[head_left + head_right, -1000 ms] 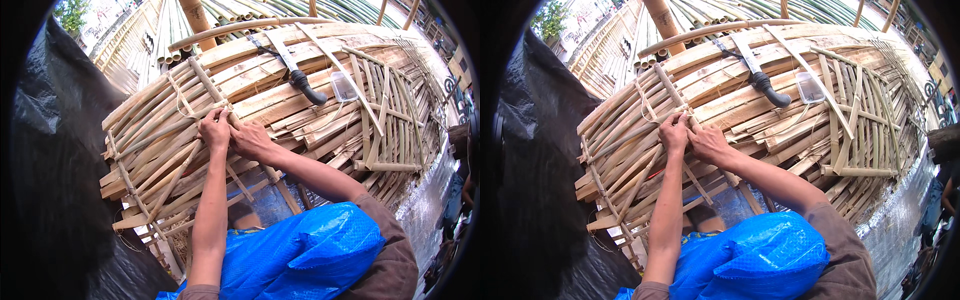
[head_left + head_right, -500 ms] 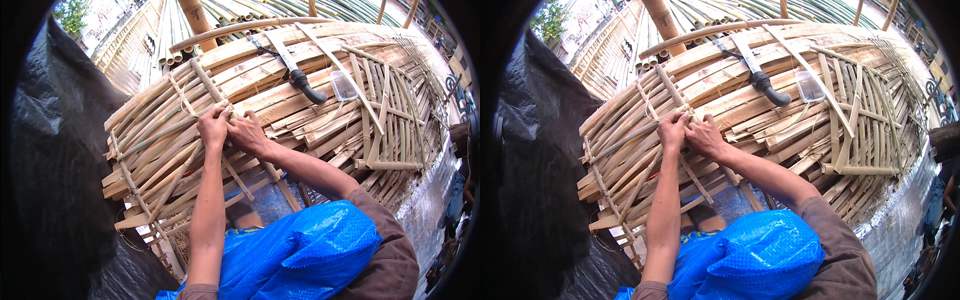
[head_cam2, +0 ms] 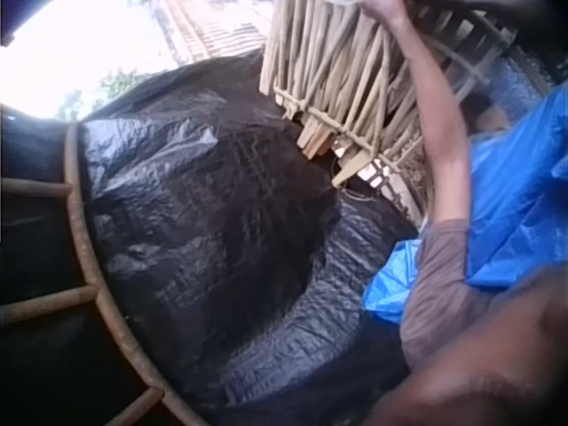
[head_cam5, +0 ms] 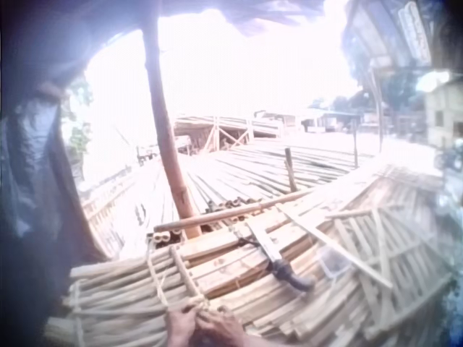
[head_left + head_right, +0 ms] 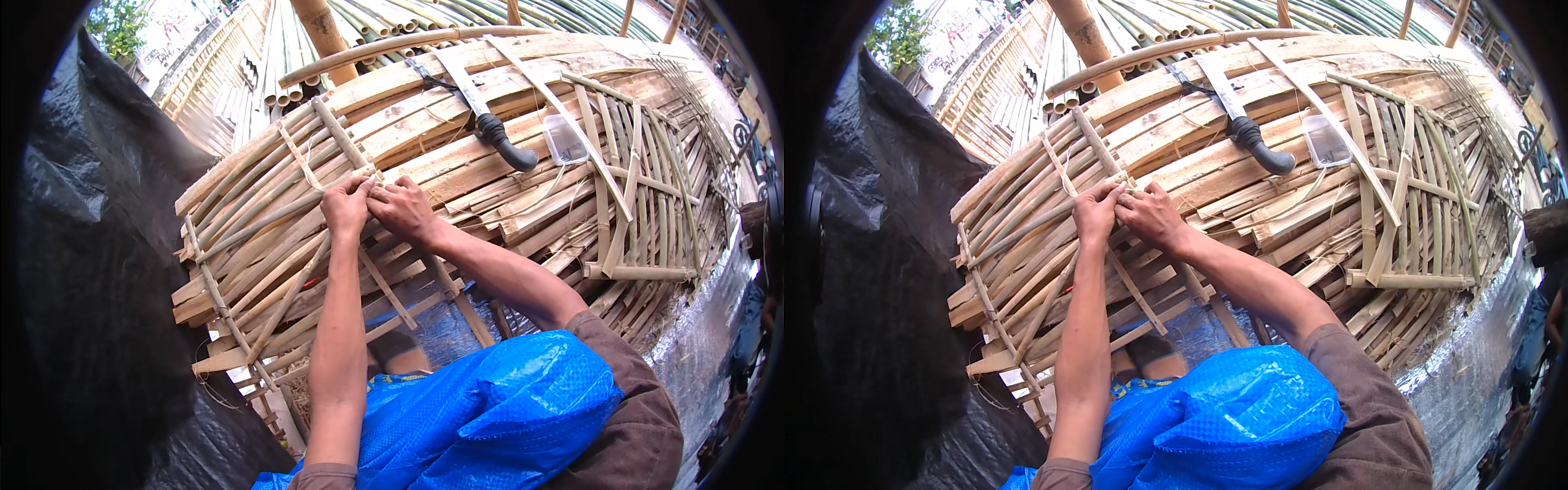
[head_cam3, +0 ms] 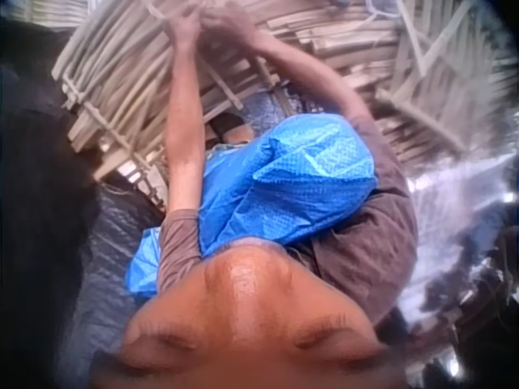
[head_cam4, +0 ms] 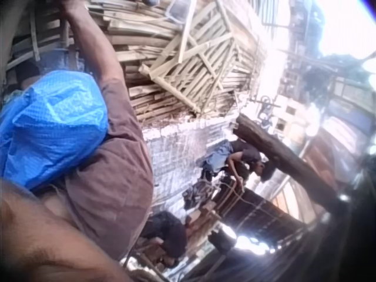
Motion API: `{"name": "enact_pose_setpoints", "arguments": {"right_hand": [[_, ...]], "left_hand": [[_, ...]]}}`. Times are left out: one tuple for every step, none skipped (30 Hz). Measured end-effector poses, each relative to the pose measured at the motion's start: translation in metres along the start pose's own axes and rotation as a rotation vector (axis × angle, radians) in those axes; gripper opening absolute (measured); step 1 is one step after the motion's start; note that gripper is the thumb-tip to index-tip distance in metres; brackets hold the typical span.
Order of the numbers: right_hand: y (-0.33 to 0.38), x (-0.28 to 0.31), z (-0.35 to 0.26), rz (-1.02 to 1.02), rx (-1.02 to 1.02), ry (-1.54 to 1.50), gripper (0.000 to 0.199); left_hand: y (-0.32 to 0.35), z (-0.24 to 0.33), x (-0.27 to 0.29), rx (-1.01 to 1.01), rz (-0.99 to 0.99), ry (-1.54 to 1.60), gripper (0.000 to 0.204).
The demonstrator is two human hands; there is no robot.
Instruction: The person weaves thin wooden strips into a lattice frame by hand and with a machete, then secures the strips using a hammer.
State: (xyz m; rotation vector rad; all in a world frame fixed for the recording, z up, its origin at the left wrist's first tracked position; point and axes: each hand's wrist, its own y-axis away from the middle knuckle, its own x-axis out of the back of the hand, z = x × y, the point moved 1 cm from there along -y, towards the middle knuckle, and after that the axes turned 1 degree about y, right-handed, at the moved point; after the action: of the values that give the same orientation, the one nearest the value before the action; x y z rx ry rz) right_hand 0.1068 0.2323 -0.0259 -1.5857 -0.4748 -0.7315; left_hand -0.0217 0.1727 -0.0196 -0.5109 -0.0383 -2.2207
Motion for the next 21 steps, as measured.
{"name": "enact_pose_setpoints", "arguments": {"right_hand": [[0.000,-0.002,0.001,-0.026,-0.012,0.003,0.012],[0.000,-0.004,0.002,-0.052,-0.023,0.005,0.012],[0.000,-0.006,0.003,-0.077,-0.035,0.008,0.012],[-0.001,-0.004,0.002,-0.055,-0.031,0.023,0.013],[-0.002,-0.002,0.002,-0.032,-0.028,0.039,0.014],[-0.002,0.000,0.001,-0.008,-0.025,0.055,0.016],[0.000,0.001,0.002,-0.026,-0.068,0.010,0.015],[0.006,0.002,0.005,-0.047,-0.113,-0.034,0.015],[0.012,0.003,0.008,-0.068,-0.159,-0.076,0.015],[0.010,0.005,0.006,-0.072,-0.159,-0.085,0.016],[0.010,0.008,0.003,-0.083,-0.160,-0.094,0.017],[0.010,0.009,0.000,-0.094,-0.162,-0.103,0.018],[0.012,0.009,-0.001,-0.093,-0.154,-0.096,0.018],[0.014,0.010,-0.001,-0.059,-0.143,-0.107,0.018],[0.015,0.010,-0.001,-0.025,-0.132,-0.120,0.018],[0.018,0.011,-0.001,0.002,-0.120,-0.131,0.018],[0.021,0.010,-0.002,0.007,-0.108,-0.105,0.019],[0.021,0.008,0.000,0.011,-0.102,-0.088,0.019],[0.018,0.009,0.001,0.016,-0.095,-0.077,0.019],[0.016,0.010,0.001,0.021,-0.089,-0.066,0.020],[0.015,0.013,0.001,0.086,-0.046,-0.051,0.020]], "left_hand": [[-0.001,-0.001,0.000,0.006,-0.006,0.019,0.017],[-0.002,-0.001,-0.001,0.012,-0.011,0.039,0.018],[-0.005,-0.001,-0.002,0.022,-0.013,0.054,0.018],[-0.005,-0.001,-0.002,0.039,-0.012,0.067,0.018],[-0.004,-0.001,-0.001,0.055,-0.010,0.080,0.018],[-0.003,-0.001,0.000,0.049,-0.011,0.051,0.018],[-0.002,0.004,0.000,0.039,-0.012,0.023,0.017],[0.003,0.018,-0.001,0.031,-0.015,-0.002,0.017],[0.013,0.031,-0.003,-0.069,0.014,-0.133,0.017],[0.016,0.028,-0.006,-0.160,0.079,-0.189,0.017],[0.013,0.017,-0.006,-0.367,0.120,-0.206,0.016],[0.010,0.007,-0.005,-0.573,0.160,-0.224,0.015],[0.008,0.004,-0.004,-0.636,0.149,-0.221,0.015],[0.007,0.002,-0.003,-0.699,0.139,-0.220,0.014],[0.006,-0.001,-0.002,-0.762,0.129,-0.219,0.014],[0.006,-0.002,-0.002,-0.759,0.119,-0.211,0.014],[0.006,-0.003,-0.003,-0.757,0.110,-0.204,0.014],[0.004,-0.003,-0.003,-0.754,0.102,-0.197,0.014],[0.003,-0.002,-0.002,-0.736,0.094,-0.170,0.011],[0.003,-0.003,-0.003,-0.737,0.094,-0.155,0.011],[0.003,-0.004,-0.003,-0.737,0.093,-0.140,0.011]]}}
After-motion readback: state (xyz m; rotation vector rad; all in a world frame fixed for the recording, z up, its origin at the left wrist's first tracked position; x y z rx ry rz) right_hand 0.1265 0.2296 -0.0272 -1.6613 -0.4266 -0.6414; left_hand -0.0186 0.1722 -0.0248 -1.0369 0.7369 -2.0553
